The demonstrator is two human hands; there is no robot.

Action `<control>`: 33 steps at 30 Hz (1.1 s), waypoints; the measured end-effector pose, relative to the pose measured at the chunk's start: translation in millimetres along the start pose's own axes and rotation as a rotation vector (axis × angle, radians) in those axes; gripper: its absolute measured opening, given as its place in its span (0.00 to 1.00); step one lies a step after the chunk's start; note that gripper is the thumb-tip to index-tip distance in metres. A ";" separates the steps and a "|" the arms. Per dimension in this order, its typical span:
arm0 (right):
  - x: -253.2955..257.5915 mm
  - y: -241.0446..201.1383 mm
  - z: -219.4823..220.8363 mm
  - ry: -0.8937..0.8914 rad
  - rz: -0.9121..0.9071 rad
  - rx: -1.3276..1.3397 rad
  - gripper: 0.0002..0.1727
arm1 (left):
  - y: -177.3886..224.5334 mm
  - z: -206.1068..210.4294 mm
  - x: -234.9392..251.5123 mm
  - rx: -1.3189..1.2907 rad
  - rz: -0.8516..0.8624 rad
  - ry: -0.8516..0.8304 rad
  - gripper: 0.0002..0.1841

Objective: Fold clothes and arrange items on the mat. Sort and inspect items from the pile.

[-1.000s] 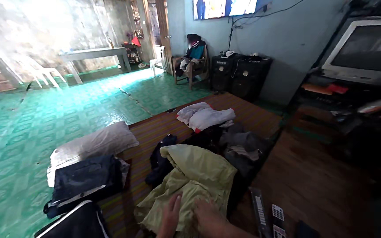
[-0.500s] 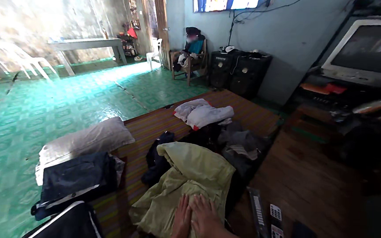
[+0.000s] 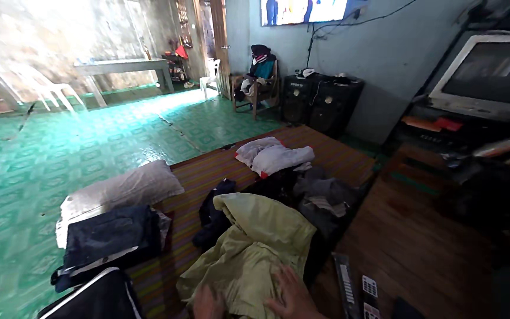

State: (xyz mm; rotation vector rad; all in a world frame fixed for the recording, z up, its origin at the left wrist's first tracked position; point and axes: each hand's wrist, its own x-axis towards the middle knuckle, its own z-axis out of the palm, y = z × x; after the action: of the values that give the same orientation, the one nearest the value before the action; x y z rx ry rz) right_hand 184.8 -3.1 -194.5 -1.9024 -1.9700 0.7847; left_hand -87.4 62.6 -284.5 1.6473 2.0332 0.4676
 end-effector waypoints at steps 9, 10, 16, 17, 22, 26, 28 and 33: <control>-37.1 28.5 -16.6 -0.064 0.468 0.455 0.71 | -57.9 -36.7 26.6 -1.010 -0.734 -0.020 0.29; -34.3 30.9 -10.5 -0.020 0.408 0.502 0.70 | -54.5 -37.5 25.3 -1.071 -0.754 -0.025 0.28; 1.1 11.5 0.0 0.193 0.178 0.621 0.58 | -60.5 -24.6 39.2 -1.116 -0.714 -0.033 0.26; 4.7 8.1 -1.4 0.211 0.170 0.665 0.55 | -62.9 -23.7 42.7 -1.118 -0.702 -0.032 0.26; 13.5 0.2 -4.5 0.126 0.220 0.968 0.50 | -48.5 -32.5 43.1 -0.978 -0.603 -0.029 0.28; 18.4 -1.0 -18.4 0.068 0.240 0.915 0.35 | -33.8 -45.7 38.4 -0.741 -0.477 0.083 0.24; 25.1 -0.6 -36.1 0.093 0.223 0.864 0.35 | -33.7 -59.7 44.6 -0.735 -0.406 0.157 0.23; 28.4 -16.5 -108.1 0.139 0.186 1.003 0.34 | -7.4 -148.4 34.2 -0.899 -0.267 0.292 0.21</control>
State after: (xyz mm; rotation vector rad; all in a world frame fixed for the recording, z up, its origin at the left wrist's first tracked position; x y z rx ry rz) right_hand 229.2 44.7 -102.3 -1.4344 -0.9736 1.3125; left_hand -182.2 99.5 -170.9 0.7835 1.7599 1.3351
